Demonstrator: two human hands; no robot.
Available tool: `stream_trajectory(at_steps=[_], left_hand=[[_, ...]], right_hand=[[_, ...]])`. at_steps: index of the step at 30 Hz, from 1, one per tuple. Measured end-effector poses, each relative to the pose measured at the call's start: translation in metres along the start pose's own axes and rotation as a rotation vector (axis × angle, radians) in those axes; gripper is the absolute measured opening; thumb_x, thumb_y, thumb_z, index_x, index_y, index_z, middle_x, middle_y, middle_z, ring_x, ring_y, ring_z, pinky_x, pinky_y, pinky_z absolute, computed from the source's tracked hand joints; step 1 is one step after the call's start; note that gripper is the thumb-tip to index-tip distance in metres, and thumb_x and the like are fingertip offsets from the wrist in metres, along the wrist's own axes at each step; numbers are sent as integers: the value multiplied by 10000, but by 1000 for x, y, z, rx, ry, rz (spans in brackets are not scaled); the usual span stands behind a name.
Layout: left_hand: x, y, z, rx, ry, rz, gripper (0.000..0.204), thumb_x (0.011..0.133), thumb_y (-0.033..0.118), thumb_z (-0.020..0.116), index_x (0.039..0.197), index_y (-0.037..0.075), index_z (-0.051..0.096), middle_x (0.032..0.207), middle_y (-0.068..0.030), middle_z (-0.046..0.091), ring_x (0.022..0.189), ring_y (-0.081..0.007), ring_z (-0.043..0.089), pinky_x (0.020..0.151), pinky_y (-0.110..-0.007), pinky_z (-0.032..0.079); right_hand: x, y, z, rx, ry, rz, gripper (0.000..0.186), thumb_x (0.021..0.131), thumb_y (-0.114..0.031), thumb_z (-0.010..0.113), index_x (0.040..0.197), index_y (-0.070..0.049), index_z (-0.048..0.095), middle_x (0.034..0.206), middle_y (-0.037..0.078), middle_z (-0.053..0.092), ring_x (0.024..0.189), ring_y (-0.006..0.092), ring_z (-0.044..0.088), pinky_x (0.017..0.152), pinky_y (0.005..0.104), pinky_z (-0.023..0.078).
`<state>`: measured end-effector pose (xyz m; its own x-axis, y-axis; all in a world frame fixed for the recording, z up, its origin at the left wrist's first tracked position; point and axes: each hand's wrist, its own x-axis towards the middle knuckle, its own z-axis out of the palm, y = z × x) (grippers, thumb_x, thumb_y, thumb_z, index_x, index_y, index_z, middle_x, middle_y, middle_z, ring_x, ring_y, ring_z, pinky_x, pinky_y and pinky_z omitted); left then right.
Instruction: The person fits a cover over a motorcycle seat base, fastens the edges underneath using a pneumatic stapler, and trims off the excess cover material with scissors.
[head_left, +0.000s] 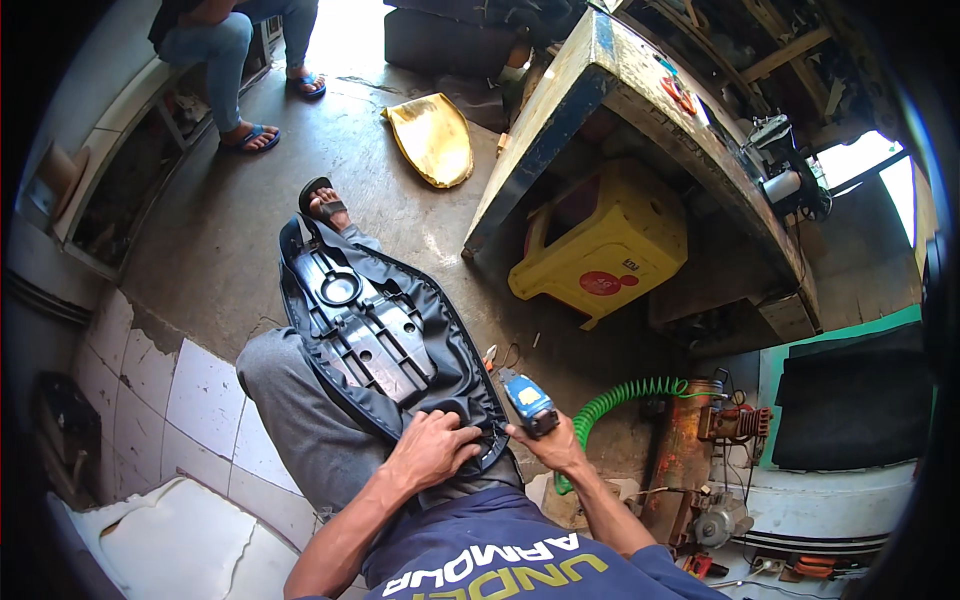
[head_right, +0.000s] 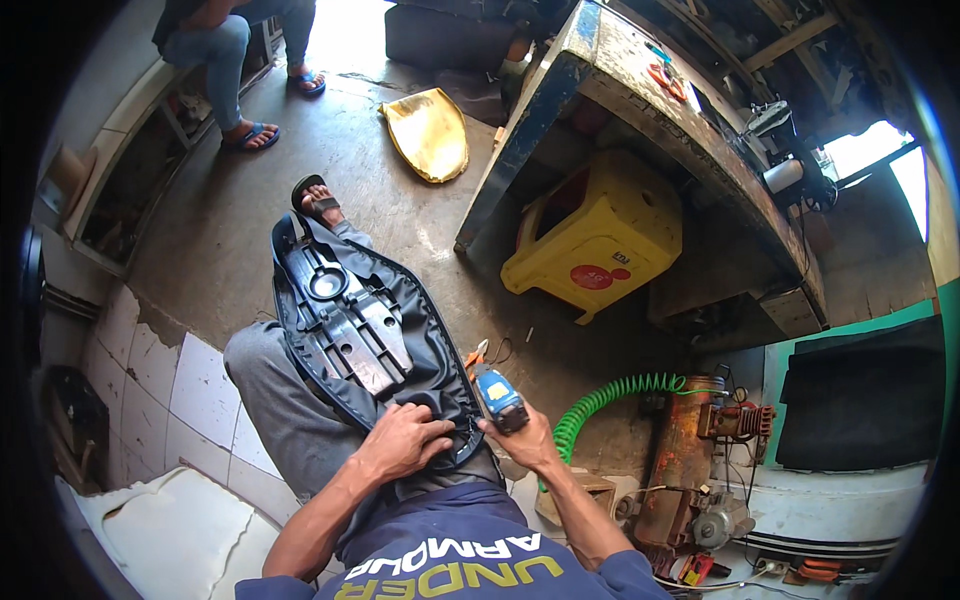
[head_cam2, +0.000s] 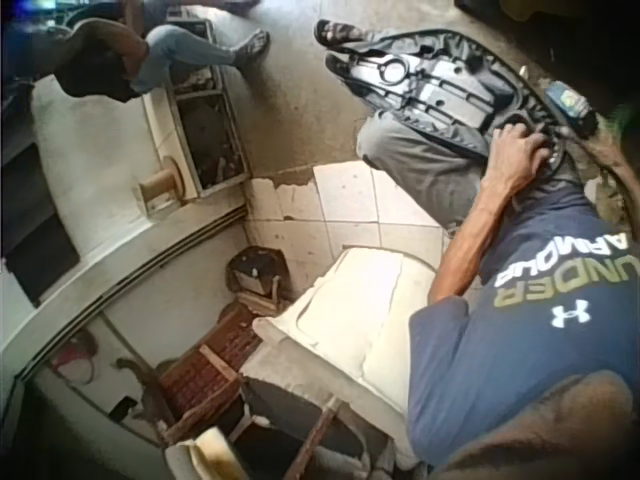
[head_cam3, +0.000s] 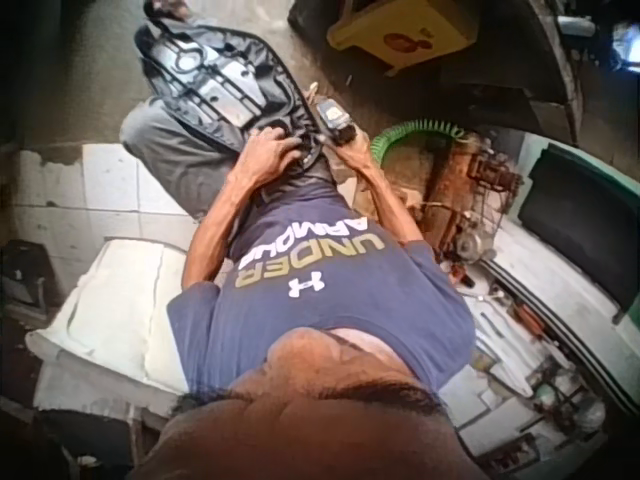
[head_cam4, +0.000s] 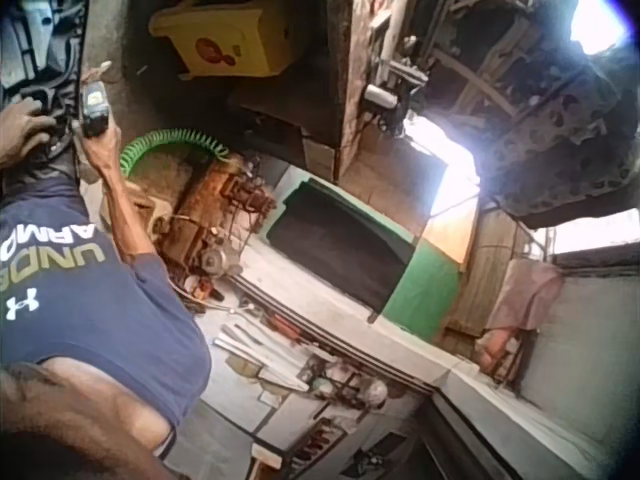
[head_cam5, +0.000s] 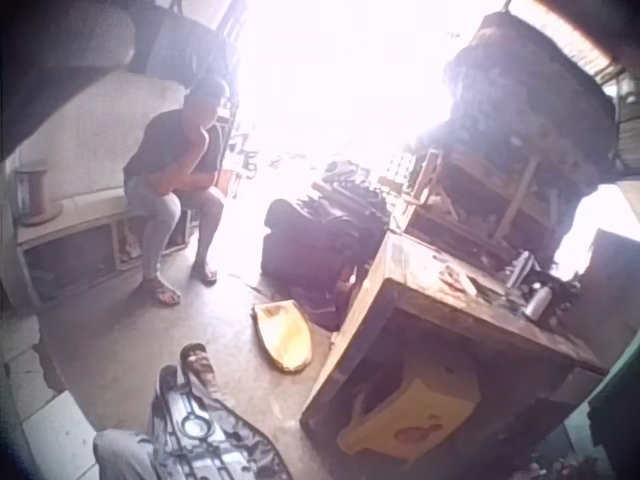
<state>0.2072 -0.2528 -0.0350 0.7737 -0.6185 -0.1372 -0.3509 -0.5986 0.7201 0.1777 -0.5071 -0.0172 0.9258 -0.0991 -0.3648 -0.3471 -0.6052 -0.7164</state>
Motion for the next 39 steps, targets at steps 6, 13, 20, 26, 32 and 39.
stream_trajectory(at_steps=[6,13,20,26,32,39], left_hand=[[-49,-42,-33,414,79,73,569,734,489,809,1172,149,680,1039,-39,667,1119,-223,596,1055,-443,372],[-78,47,-36,605,301,93,421,627,361,836,898,86,669,778,-28,559,796,-209,567,702,-383,389],[-68,114,34,497,396,-129,354,761,369,801,890,56,698,766,-79,593,748,-267,578,638,-398,438],[-34,127,6,147,575,35,285,837,302,783,936,46,705,799,-99,634,689,-285,617,622,-391,484],[32,103,-7,379,289,68,232,818,159,788,1043,162,731,906,-38,609,923,-249,577,791,-389,415],[38,35,40,50,415,297,375,751,57,834,1090,183,735,866,-43,614,784,-253,601,751,-431,464]], right_hand=[[-3,33,40,199,78,101,610,824,-455,848,1185,1,664,988,133,733,898,186,664,857,362,527],[12,28,20,392,77,-38,604,832,-490,833,1187,-18,711,938,91,734,869,151,639,837,340,524],[56,11,2,386,27,-146,619,811,-517,843,1169,-27,721,966,75,748,893,127,652,825,339,529],[68,-10,1,237,-118,-222,694,765,-599,839,1128,-19,721,936,135,747,866,201,693,826,379,537],[64,12,14,584,-87,-209,708,788,-563,838,1237,-35,696,1049,121,753,969,182,681,921,356,530],[36,53,6,441,3,11,623,853,-492,804,1273,-49,681,1158,122,736,1100,195,673,980,349,505]])
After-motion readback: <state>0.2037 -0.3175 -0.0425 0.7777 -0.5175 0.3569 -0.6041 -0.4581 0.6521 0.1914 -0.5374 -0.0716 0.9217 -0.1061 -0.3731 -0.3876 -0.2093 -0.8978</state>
